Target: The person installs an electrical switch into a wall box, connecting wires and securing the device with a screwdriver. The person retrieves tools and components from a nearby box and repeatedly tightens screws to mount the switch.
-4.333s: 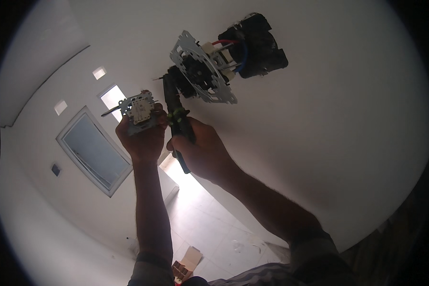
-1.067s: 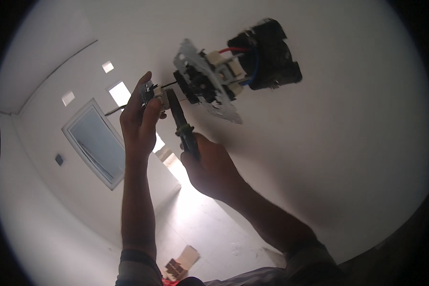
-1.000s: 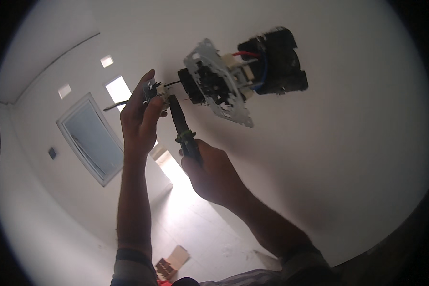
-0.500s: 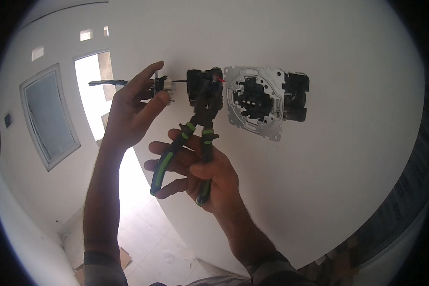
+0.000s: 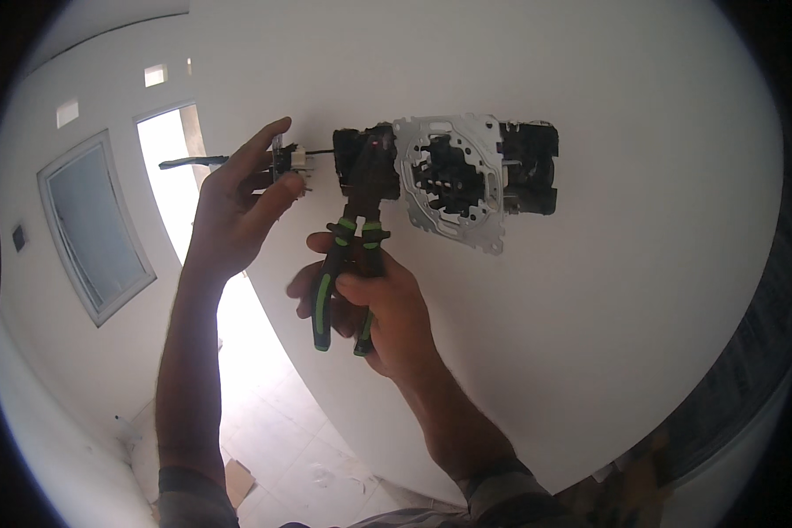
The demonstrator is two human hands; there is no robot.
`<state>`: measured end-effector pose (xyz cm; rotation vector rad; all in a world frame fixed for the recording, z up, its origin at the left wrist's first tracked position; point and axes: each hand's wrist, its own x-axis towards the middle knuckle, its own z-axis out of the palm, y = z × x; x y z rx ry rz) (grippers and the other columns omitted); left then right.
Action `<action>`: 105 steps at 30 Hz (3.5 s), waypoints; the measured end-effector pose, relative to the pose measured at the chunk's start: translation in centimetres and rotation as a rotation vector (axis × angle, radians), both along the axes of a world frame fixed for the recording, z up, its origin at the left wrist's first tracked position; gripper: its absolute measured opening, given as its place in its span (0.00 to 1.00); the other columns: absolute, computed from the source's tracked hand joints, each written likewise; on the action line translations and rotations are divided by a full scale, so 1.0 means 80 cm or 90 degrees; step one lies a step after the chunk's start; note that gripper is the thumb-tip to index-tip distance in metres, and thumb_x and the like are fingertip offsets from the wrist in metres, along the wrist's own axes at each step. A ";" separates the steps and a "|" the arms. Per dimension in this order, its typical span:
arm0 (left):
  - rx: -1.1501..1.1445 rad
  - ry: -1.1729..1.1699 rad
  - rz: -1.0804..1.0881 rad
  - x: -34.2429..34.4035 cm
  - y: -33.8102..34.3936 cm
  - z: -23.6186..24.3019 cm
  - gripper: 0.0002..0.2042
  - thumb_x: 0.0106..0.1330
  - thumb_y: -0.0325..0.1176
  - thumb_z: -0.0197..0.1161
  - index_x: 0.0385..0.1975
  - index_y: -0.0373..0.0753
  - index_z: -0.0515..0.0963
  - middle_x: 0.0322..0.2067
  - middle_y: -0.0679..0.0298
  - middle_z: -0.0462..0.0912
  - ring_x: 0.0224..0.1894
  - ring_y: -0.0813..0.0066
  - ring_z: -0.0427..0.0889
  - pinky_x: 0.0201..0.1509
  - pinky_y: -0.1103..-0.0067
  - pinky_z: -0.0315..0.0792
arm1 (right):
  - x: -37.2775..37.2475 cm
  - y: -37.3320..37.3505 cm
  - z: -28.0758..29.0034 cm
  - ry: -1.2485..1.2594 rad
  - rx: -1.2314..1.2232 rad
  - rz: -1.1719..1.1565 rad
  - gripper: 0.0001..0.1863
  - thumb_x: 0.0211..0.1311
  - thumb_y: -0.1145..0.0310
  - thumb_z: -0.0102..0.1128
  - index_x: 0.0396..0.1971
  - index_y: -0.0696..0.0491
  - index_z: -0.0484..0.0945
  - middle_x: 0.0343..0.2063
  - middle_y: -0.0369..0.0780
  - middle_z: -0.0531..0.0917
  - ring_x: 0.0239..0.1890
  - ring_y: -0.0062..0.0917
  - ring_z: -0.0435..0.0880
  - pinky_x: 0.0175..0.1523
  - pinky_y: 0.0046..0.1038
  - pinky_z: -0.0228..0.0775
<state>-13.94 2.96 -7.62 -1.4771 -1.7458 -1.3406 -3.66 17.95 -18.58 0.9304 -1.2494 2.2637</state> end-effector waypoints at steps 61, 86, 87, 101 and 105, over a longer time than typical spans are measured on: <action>0.049 0.258 0.216 0.049 0.018 0.008 0.30 0.75 0.49 0.58 0.68 0.32 0.70 0.38 0.59 0.84 0.36 0.80 0.82 0.38 0.80 0.77 | 0.034 -0.040 0.014 0.006 0.277 -0.507 0.23 0.68 0.73 0.53 0.59 0.67 0.64 0.33 0.57 0.82 0.36 0.49 0.87 0.44 0.43 0.78; -0.025 -0.003 0.077 0.044 0.004 0.032 0.31 0.75 0.54 0.57 0.65 0.32 0.74 0.34 0.63 0.80 0.31 0.81 0.77 0.30 0.82 0.72 | 0.050 -0.026 -0.021 -0.118 0.260 -0.438 0.22 0.69 0.70 0.50 0.59 0.64 0.68 0.19 0.43 0.78 0.21 0.33 0.81 0.31 0.38 0.73; -0.025 -0.010 0.075 0.045 0.005 0.032 0.31 0.76 0.54 0.57 0.65 0.32 0.73 0.35 0.63 0.80 0.32 0.80 0.78 0.30 0.82 0.72 | 0.044 -0.025 -0.023 -0.098 0.263 -0.454 0.22 0.69 0.70 0.50 0.59 0.64 0.68 0.20 0.44 0.78 0.22 0.34 0.82 0.32 0.39 0.73; 0.022 -0.097 0.005 0.034 0.039 0.023 0.30 0.81 0.47 0.45 0.66 0.22 0.68 0.34 0.55 0.84 0.31 0.73 0.83 0.30 0.79 0.76 | 0.034 -0.006 -0.012 -0.111 0.221 -0.298 0.21 0.71 0.68 0.49 0.57 0.65 0.64 0.23 0.46 0.79 0.27 0.36 0.83 0.37 0.40 0.73; 0.048 -0.126 0.013 0.029 0.046 0.022 0.29 0.80 0.46 0.45 0.66 0.24 0.69 0.36 0.55 0.85 0.32 0.73 0.84 0.30 0.79 0.77 | 0.031 0.010 -0.011 -0.111 0.211 -0.245 0.20 0.70 0.69 0.50 0.57 0.65 0.64 0.23 0.47 0.79 0.26 0.37 0.83 0.37 0.40 0.72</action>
